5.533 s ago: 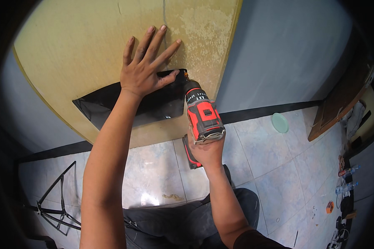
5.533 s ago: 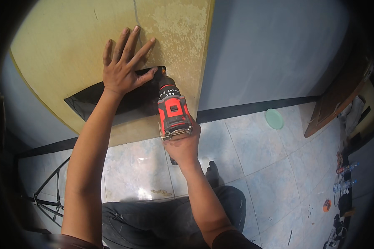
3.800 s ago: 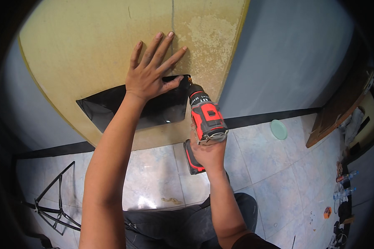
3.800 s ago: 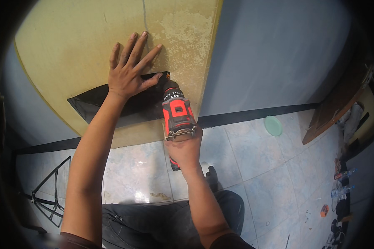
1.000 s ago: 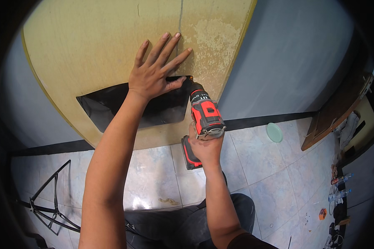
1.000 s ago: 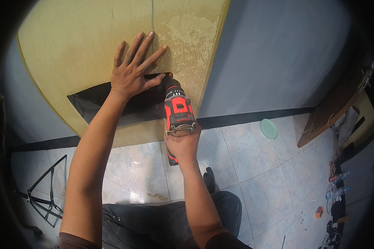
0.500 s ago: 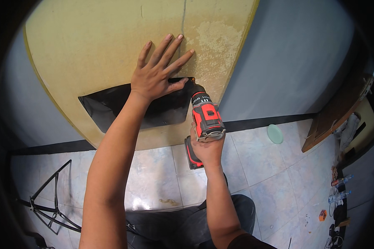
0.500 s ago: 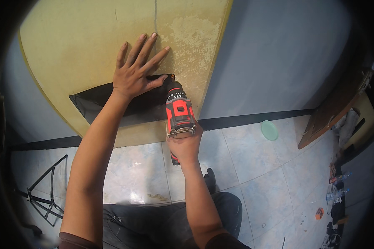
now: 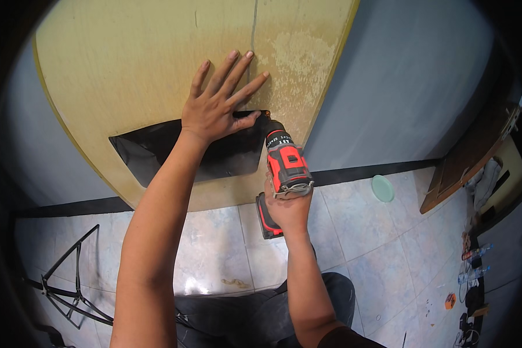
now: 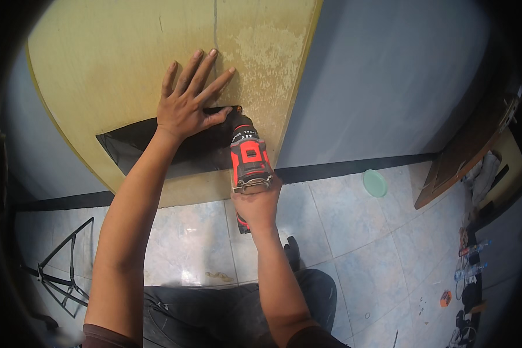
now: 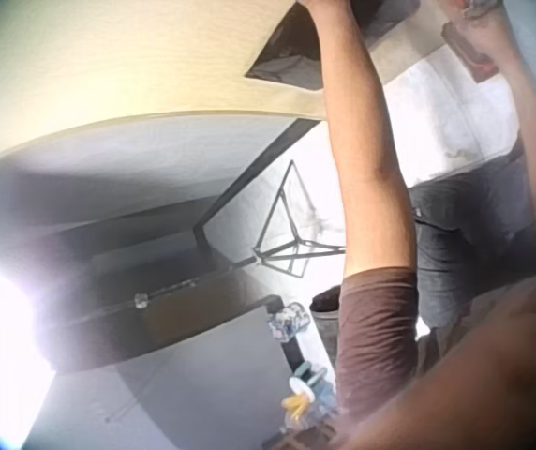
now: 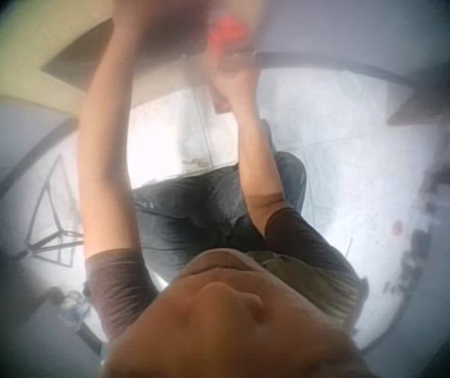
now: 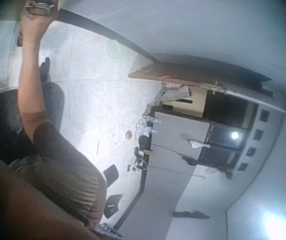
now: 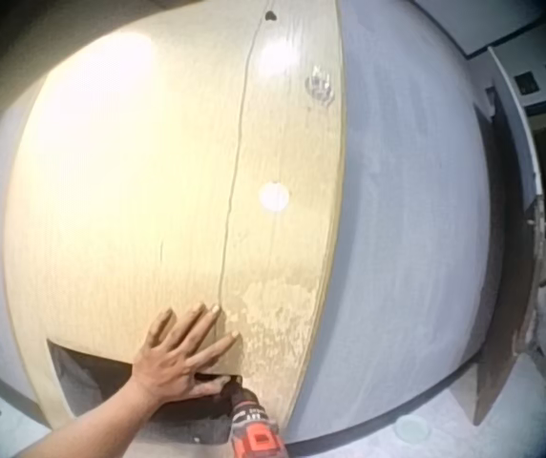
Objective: The person cuts a piece of black plastic with scissors and uses a power drill to screw it onto a wooden door over a cutout.
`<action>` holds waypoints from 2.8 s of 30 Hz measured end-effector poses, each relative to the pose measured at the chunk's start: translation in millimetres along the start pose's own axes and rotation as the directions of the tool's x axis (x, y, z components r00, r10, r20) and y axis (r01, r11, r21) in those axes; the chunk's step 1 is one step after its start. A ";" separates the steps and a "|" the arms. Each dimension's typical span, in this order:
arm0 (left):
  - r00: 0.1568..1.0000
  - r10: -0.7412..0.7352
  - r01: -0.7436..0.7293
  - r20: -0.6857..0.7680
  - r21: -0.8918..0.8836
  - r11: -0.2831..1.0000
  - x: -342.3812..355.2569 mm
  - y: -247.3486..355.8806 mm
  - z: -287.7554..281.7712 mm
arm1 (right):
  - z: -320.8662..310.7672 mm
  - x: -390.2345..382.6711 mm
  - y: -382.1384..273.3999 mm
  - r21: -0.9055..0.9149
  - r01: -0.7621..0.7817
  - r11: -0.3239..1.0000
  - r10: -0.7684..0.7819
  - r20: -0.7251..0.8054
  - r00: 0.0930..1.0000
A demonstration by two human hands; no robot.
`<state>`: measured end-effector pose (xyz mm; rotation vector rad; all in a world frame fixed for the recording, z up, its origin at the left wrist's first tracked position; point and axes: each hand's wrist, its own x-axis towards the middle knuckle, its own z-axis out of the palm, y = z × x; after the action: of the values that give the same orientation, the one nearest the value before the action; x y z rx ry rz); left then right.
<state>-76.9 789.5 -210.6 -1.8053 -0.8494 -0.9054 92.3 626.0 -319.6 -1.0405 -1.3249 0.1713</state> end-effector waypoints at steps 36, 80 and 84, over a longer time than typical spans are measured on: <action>1.000 -0.003 0.003 0.005 0.004 1.000 6.0 4.2 -4.2 | -37.2 -64.7 2.0 0.197 -0.368 0.909 0.386 -0.062 0.920; 0.697 -0.707 0.714 -0.118 0.019 0.700 -212.8 -54.5 -17.5 | -91.9 -102.6 21.9 0.342 -0.482 0.806 0.577 -0.278 0.768; 0.668 -0.734 0.739 -0.122 0.001 0.673 -208.8 -49.9 -16.3 | -89.8 -104.4 26.9 0.389 -0.459 0.799 0.570 -0.247 0.784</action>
<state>-225.4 756.3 -362.9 -1.3166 -1.5712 -1.4604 148.6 527.6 -402.2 -1.0853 -0.6257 0.5690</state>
